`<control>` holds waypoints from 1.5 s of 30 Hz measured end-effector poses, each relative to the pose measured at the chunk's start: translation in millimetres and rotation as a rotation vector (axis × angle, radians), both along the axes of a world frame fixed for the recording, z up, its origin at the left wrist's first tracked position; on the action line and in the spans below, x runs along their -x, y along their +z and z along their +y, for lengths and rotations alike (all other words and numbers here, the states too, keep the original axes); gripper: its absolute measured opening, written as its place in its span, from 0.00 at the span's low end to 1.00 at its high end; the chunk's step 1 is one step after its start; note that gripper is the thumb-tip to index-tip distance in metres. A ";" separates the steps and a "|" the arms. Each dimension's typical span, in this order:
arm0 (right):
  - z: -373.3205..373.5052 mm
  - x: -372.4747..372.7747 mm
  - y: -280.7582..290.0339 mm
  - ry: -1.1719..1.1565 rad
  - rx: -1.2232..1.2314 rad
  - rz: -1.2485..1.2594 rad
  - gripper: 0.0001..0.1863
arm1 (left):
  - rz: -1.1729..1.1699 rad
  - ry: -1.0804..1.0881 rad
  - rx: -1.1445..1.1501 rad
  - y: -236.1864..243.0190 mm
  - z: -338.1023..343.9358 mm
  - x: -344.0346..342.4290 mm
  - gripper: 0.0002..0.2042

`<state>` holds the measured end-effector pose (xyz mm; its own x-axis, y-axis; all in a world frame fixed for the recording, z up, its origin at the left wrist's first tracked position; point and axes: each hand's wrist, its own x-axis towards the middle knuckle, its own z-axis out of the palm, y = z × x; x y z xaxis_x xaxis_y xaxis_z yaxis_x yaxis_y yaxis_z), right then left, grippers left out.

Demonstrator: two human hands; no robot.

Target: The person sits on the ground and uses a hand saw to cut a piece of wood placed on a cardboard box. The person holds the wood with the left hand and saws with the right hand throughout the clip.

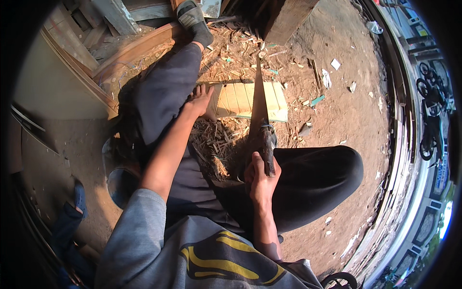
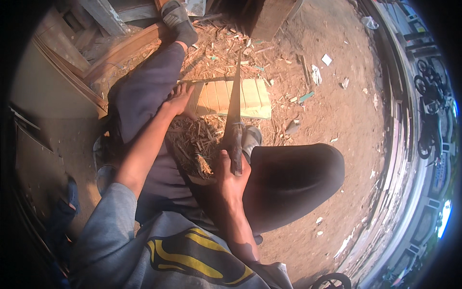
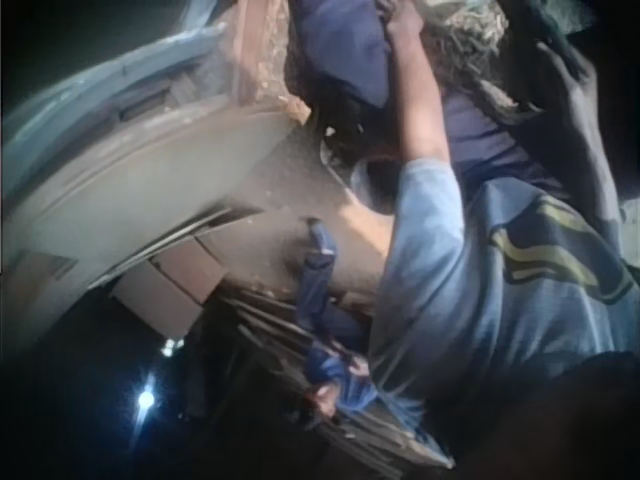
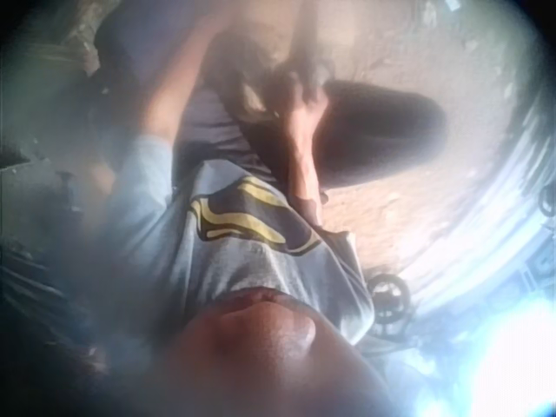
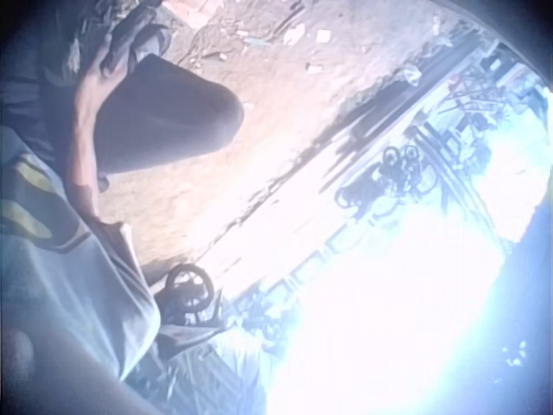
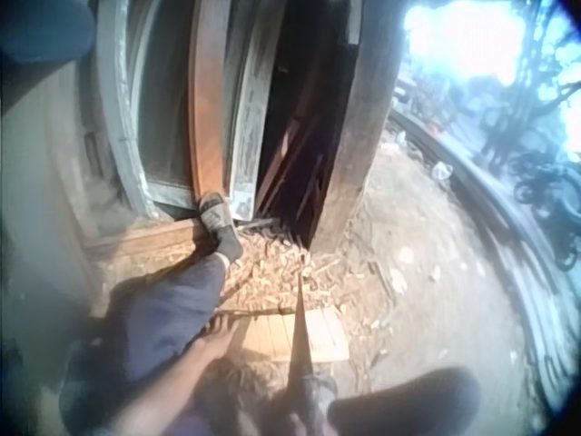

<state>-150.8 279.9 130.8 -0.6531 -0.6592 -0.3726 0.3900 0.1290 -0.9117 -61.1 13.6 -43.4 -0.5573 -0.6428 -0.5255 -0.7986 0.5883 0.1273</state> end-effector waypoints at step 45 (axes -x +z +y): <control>-5.0 15.2 -43.2 0.258 -0.357 0.111 0.11 | 0.308 0.224 0.199 -28.9 13.4 37.6 0.36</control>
